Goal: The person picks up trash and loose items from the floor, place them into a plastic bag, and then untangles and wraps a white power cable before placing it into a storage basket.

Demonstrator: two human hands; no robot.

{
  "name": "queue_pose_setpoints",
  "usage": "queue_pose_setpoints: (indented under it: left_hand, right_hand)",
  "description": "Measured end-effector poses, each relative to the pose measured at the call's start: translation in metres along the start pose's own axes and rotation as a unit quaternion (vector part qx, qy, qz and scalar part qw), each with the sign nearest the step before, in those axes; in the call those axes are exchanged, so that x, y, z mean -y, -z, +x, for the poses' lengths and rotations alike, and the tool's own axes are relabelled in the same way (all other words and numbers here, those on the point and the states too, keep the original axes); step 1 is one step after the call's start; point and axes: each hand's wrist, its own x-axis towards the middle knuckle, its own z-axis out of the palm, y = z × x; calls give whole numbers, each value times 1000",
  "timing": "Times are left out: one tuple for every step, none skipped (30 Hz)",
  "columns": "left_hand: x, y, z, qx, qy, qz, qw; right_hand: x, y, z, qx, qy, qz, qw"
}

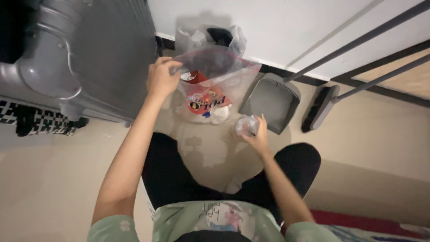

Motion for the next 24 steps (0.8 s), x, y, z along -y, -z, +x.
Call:
queue_pose_setpoints:
  left_hand:
    - [-6,2,-1,2,-1,18,1000]
    - [-12,4,-1,4,-2,36,999]
    - [-16,5,-1,5,-59,75,995]
    - [-19,7,-1,7,-115,114,987]
    - [-22,7,-1,10,-171,151,973]
    - [-25,7,1,25,-153,159,975]
    - [-30,6,1,40,-134,165,976]
    - [-35,4,0,56,-115,172,977]
    - [-41,3,-2,47,-60,150,986]
    - [-46,3,-4,37,-5,127,991]
    - [-52,3,-4,27,50,103,993]
    - [-57,3,-3,27,67,113,991]
    - [-61,4,-4,29,87,124,988]
    - [-63,5,-6,31,106,135,985]
    - [-64,6,-8,31,116,118,986]
    - [-63,6,-11,31,127,101,986]
    - [-61,7,-9,27,136,84,987]
    - [-58,6,-8,36,120,77,989]
    - [-52,4,-9,45,107,70,991]
    - [-46,0,-8,53,93,63,992]
    - [-38,-6,-6,37,57,53,996]
    - [-31,-12,-4,21,21,43,999]
    - [-23,-17,-1,4,-16,34,999]
    - [-16,-21,-1,8,-17,24,1000]
  right_hand:
    - [13,-6,0,-84,3,-6,996]
    - [24,-10,2,-120,-36,-29,992]
    - [34,-13,-3,-154,-79,-51,984]
    - [39,-13,-7,-188,-121,-73,972]
    - [37,-10,-5,-168,-111,-78,976]
    - [32,-7,-1,-148,-100,-83,980]
    - [27,-3,-2,-127,-91,-89,984]
    - [23,2,-4,-91,-101,-75,988]
    - [19,7,1,-57,-108,-60,991]
    - [18,13,6,-22,-114,-45,992]
    - [20,18,11,3,-147,91,985]
    - [23,24,16,28,-177,224,958]
    - [28,30,18,53,-207,353,911]
    - [34,39,23,80,-232,349,904]
    - [41,49,31,106,-255,345,897]
    - [51,61,36,132,-277,340,889]
    - [63,77,43,132,-278,310,899]
    - [76,98,51,132,-278,280,909]
    - [92,122,60,114,-267,309,906]
    - [109,151,69,96,-255,338,901]
    - [128,180,83,90,-192,323,922]
    - [151,214,95,80,-214,366,902]
    - [174,246,112,94,-165,285,940]
    - [200,273,131,93,-145,361,916]
